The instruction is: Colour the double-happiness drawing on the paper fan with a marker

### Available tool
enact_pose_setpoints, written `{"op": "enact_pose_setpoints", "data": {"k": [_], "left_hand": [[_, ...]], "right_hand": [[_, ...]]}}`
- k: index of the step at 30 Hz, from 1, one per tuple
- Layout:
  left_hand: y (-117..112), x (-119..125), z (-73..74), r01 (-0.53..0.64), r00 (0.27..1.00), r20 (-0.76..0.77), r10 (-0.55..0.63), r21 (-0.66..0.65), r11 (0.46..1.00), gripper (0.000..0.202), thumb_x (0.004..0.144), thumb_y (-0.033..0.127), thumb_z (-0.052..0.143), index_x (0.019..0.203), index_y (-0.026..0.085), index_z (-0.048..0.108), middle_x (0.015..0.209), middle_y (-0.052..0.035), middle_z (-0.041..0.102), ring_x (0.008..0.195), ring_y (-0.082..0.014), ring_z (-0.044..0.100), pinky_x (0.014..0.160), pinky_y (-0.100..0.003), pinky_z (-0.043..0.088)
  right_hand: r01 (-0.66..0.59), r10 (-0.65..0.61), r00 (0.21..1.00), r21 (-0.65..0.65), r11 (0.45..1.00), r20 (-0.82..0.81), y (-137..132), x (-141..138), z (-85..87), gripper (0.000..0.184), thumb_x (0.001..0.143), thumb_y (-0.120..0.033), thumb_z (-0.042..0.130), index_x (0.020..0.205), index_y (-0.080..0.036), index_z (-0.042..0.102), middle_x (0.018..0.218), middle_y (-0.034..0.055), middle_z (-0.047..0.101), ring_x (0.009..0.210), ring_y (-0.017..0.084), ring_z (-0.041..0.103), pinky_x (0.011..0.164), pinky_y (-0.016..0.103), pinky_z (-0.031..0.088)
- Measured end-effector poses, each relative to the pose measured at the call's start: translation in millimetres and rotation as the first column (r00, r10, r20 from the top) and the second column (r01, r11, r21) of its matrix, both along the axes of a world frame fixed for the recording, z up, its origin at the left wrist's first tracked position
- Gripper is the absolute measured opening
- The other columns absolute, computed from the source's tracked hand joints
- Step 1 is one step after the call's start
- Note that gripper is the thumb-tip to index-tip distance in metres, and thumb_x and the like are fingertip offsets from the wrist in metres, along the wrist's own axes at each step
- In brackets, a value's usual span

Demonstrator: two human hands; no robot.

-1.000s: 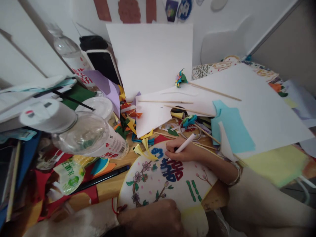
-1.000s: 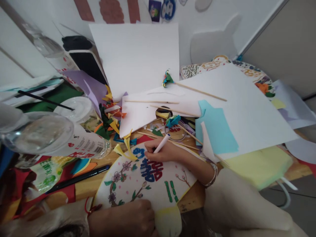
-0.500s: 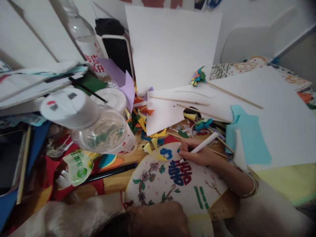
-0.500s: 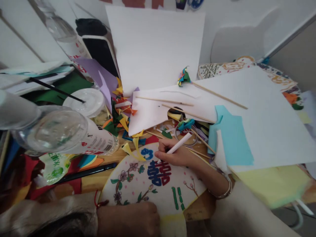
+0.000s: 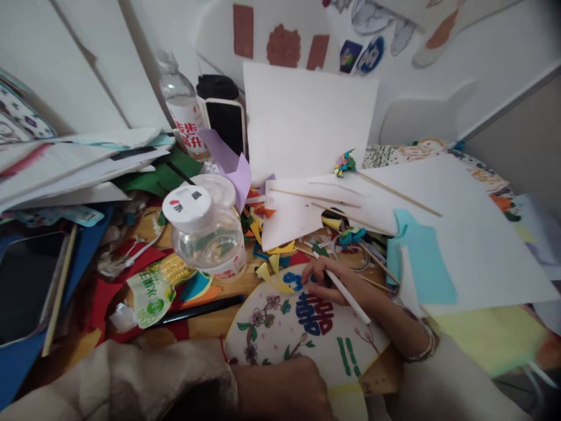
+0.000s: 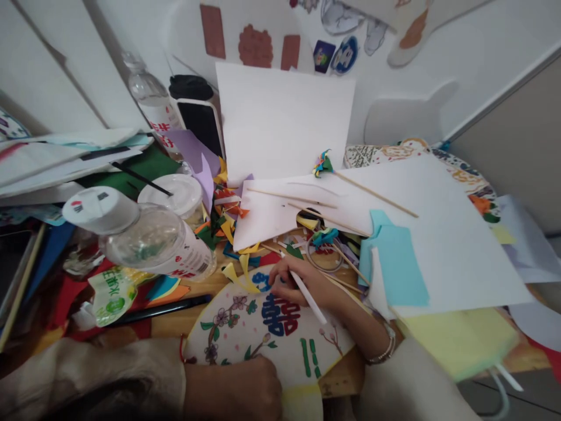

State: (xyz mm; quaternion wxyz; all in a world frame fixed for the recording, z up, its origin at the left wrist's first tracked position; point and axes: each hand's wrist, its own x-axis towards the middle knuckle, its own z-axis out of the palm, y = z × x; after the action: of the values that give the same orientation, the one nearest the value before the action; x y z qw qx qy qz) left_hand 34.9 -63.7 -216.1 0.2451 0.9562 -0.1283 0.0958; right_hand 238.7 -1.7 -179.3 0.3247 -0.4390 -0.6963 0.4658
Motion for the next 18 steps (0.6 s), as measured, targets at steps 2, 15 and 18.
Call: {"op": "enact_pose_setpoints", "data": {"k": [2,15,18], "left_hand": [[2.6,1.5,10.8,0.02,0.999,-0.051,-0.02,0.004,1.0,0.01,0.073,0.024,0.067,0.07,0.023,0.057,0.052,0.0069,0.056,0.047,-0.0134,0.052,0.036,-0.029,0.025],[-1.3,-1.0,19.2,0.05,0.997,-0.065,-0.042,0.122,0.991,0.017,0.069,0.022,0.071,0.059,0.02,0.058,0.043,0.0061,0.051,0.044,-0.0132,0.051,0.035,-0.03,0.027],[-1.8,-2.3,17.8,0.041,0.998,-0.044,-0.036,0.111,0.993,0.015,0.072,0.021,0.069,0.061,0.02,0.059,0.045,0.0064,0.05,0.044,-0.0129,0.048,0.037,-0.03,0.029]], "right_hand": [[-0.024,0.024,1.0,-0.006,1.0,-0.012,1.0,3.1,-1.1,0.023,0.086,-0.04,0.057,0.079,-0.019,0.048,0.084,0.0049,0.065,0.074,0.014,0.058,0.067,0.027,0.044],[0.1,-0.108,0.992,-0.129,0.987,-0.057,4.0,8.9,-10.1,0.042,0.075,-0.041,0.068,0.055,-0.018,0.039,0.049,-0.0069,0.037,0.045,0.006,0.031,0.043,0.021,0.022],[0.101,-0.112,0.991,-0.144,0.984,-0.069,4.7,8.2,-9.8,0.04,0.071,-0.038,0.072,0.056,-0.018,0.042,0.051,-0.0059,0.042,0.046,0.006,0.035,0.044,0.021,0.026]]}}
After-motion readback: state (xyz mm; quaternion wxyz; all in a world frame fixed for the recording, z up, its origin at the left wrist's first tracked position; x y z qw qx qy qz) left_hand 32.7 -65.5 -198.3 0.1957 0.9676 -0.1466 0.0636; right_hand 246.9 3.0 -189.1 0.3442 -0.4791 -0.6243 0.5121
